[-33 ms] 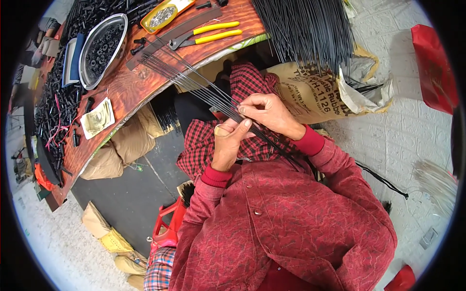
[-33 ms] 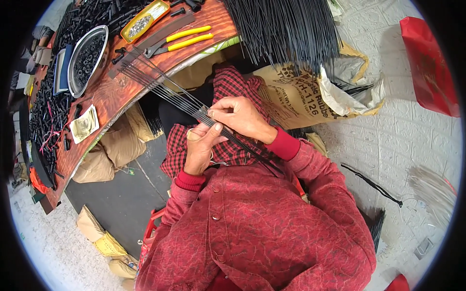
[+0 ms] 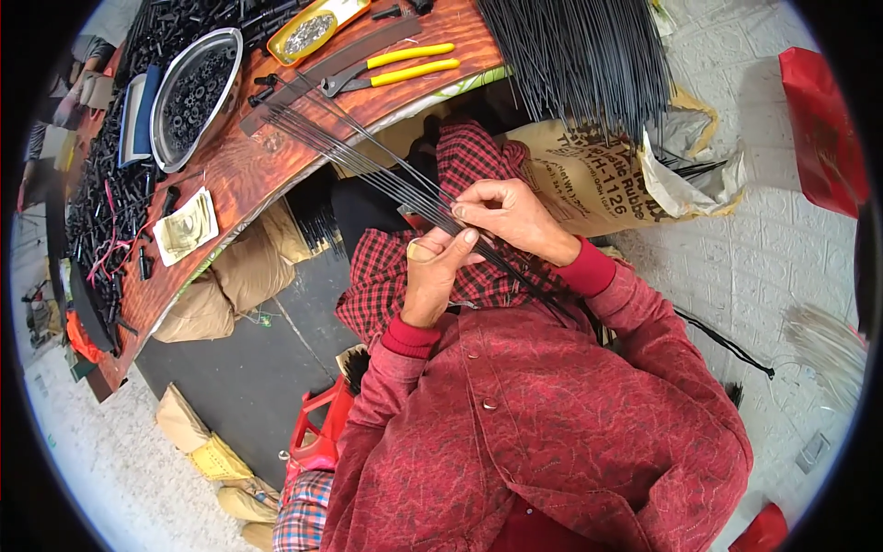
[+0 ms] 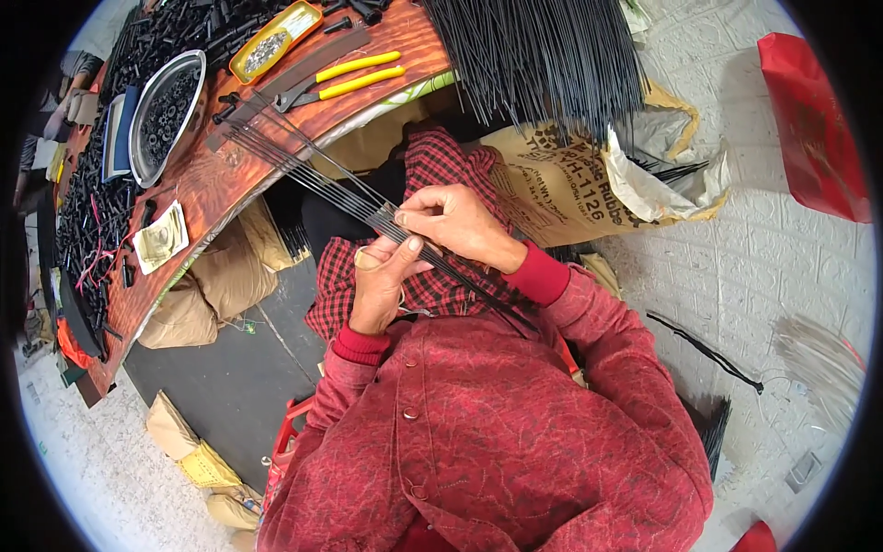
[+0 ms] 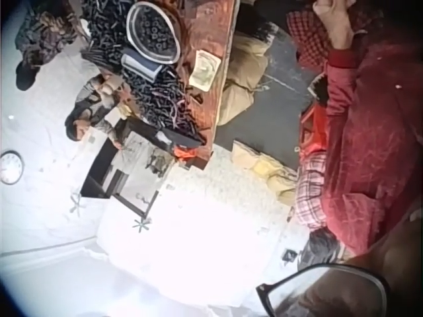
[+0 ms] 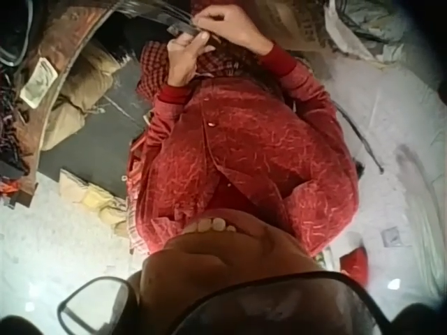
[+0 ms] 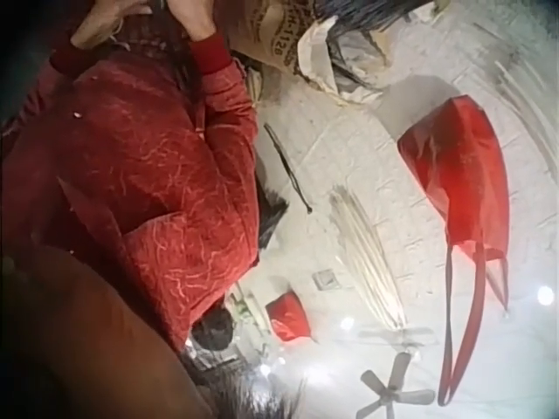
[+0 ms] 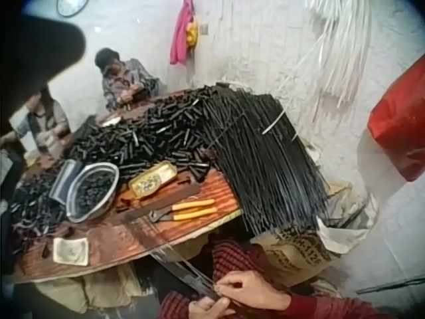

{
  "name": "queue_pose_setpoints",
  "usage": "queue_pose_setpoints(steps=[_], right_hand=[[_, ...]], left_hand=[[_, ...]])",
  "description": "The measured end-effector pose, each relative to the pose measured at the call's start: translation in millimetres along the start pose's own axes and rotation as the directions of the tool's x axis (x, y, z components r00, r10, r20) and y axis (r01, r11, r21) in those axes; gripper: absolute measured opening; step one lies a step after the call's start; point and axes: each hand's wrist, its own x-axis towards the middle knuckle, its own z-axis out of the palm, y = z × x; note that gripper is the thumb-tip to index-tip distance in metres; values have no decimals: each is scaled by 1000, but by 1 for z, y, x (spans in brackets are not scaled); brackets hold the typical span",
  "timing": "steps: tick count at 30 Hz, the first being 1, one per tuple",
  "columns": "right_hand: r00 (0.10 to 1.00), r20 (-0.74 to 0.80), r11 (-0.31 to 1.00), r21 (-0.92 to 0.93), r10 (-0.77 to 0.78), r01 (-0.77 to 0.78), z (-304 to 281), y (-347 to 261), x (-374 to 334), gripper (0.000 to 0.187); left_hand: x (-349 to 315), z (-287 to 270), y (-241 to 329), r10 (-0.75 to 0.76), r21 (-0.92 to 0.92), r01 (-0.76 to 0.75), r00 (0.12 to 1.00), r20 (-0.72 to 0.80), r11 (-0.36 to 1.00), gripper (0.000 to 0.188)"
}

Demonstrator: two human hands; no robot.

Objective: Assembling electrical wires by attaching small metal components and plastic casings using crimping pliers.

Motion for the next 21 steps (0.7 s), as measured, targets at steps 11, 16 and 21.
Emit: queue_pose_setpoints(steps=[11,16,21], right_hand=[[971,163,962,181,173,-202,-8,-2,6,18],[1000,-7,969,-248,20,-21,-6,-15,0,21],[998,-42,947,-319,-51,35,-6,-8,0,28]], left_hand=[[0,5,8,-2,73,2,1000,9,997,29],[2,3,6,6,9,-6,999,-46,1000,25],[-4,7,8,31,1,-31,999,-25,1000,25]])
